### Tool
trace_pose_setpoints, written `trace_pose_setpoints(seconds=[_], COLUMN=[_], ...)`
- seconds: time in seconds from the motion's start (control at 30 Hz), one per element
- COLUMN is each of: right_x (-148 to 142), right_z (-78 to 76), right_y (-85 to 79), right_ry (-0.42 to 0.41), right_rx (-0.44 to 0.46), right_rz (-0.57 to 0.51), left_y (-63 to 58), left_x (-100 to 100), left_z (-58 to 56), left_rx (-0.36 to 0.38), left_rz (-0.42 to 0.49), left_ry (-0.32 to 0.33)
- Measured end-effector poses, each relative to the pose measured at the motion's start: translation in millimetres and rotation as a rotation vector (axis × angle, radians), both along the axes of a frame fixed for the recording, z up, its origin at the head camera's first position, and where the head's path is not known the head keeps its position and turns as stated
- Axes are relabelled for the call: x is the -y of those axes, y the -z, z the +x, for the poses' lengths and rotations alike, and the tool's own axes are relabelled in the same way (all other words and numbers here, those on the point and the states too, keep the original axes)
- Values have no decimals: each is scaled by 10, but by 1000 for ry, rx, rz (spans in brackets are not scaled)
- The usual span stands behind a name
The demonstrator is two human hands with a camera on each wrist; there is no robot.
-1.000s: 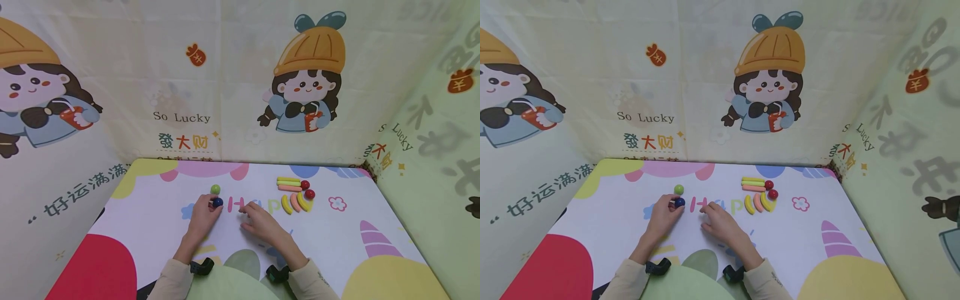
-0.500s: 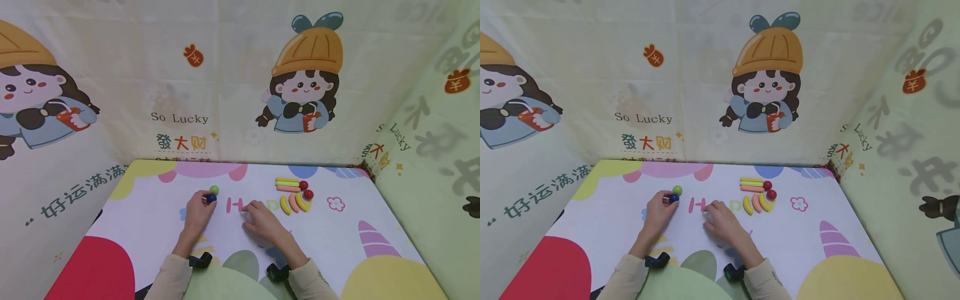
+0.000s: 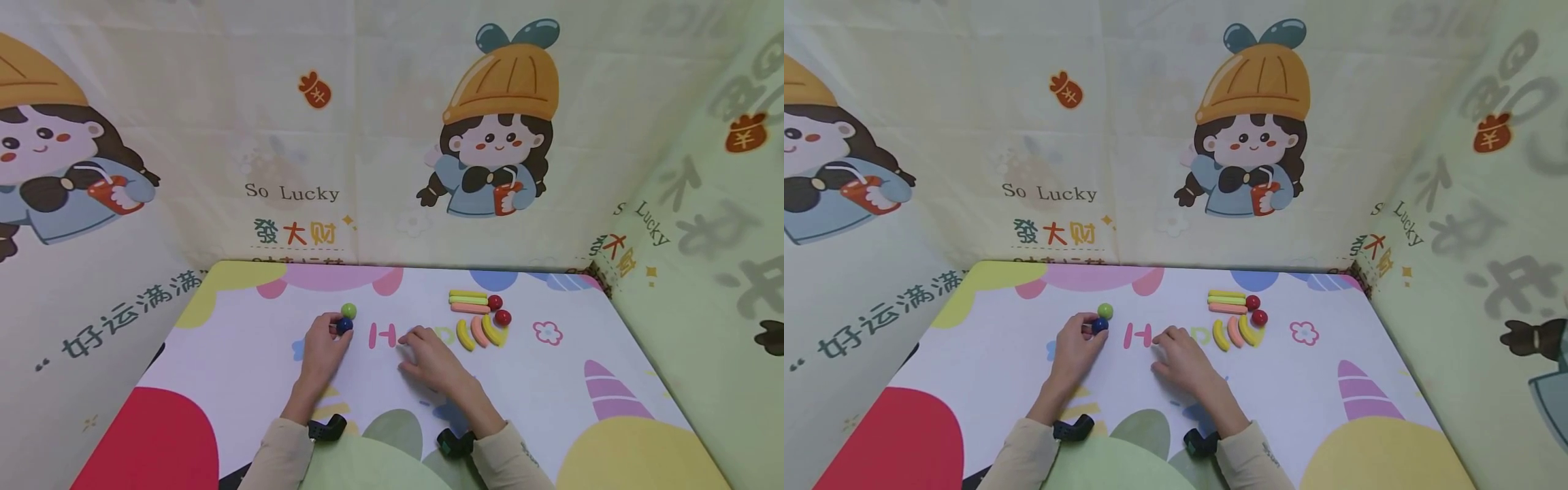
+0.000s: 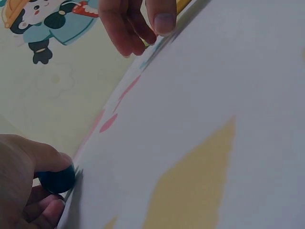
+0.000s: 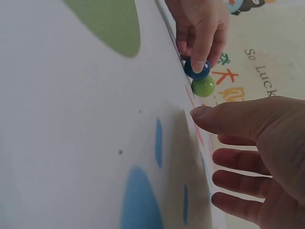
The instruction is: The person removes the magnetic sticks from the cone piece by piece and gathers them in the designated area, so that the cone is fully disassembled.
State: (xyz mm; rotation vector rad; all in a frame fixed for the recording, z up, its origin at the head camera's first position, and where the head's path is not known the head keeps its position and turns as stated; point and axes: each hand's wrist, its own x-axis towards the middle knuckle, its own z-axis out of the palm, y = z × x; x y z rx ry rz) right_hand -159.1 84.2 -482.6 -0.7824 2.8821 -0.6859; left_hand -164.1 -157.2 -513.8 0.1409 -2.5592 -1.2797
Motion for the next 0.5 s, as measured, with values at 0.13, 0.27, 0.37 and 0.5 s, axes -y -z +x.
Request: trace_pose_setpoints(seconds=[0.13, 0.27, 0.37, 0.5], right_x=[-8, -14, -14, -15], right_z=[0, 3, 3, -1], right_y=[-13, -13, -6, -10], right_ry=[-4, -4, 0, 14], right_rx=[6, 1, 2, 16], right_rz=[5, 6, 12, 23], left_y=[-29, -45, -42, -57], left_x=[-6, -2, 7, 22], left_z=[8, 8, 3, 3], left_rx=[3, -1, 0, 15], left_rz=[-3, -17, -27, -25], left_ry=[0, 2, -5, -9])
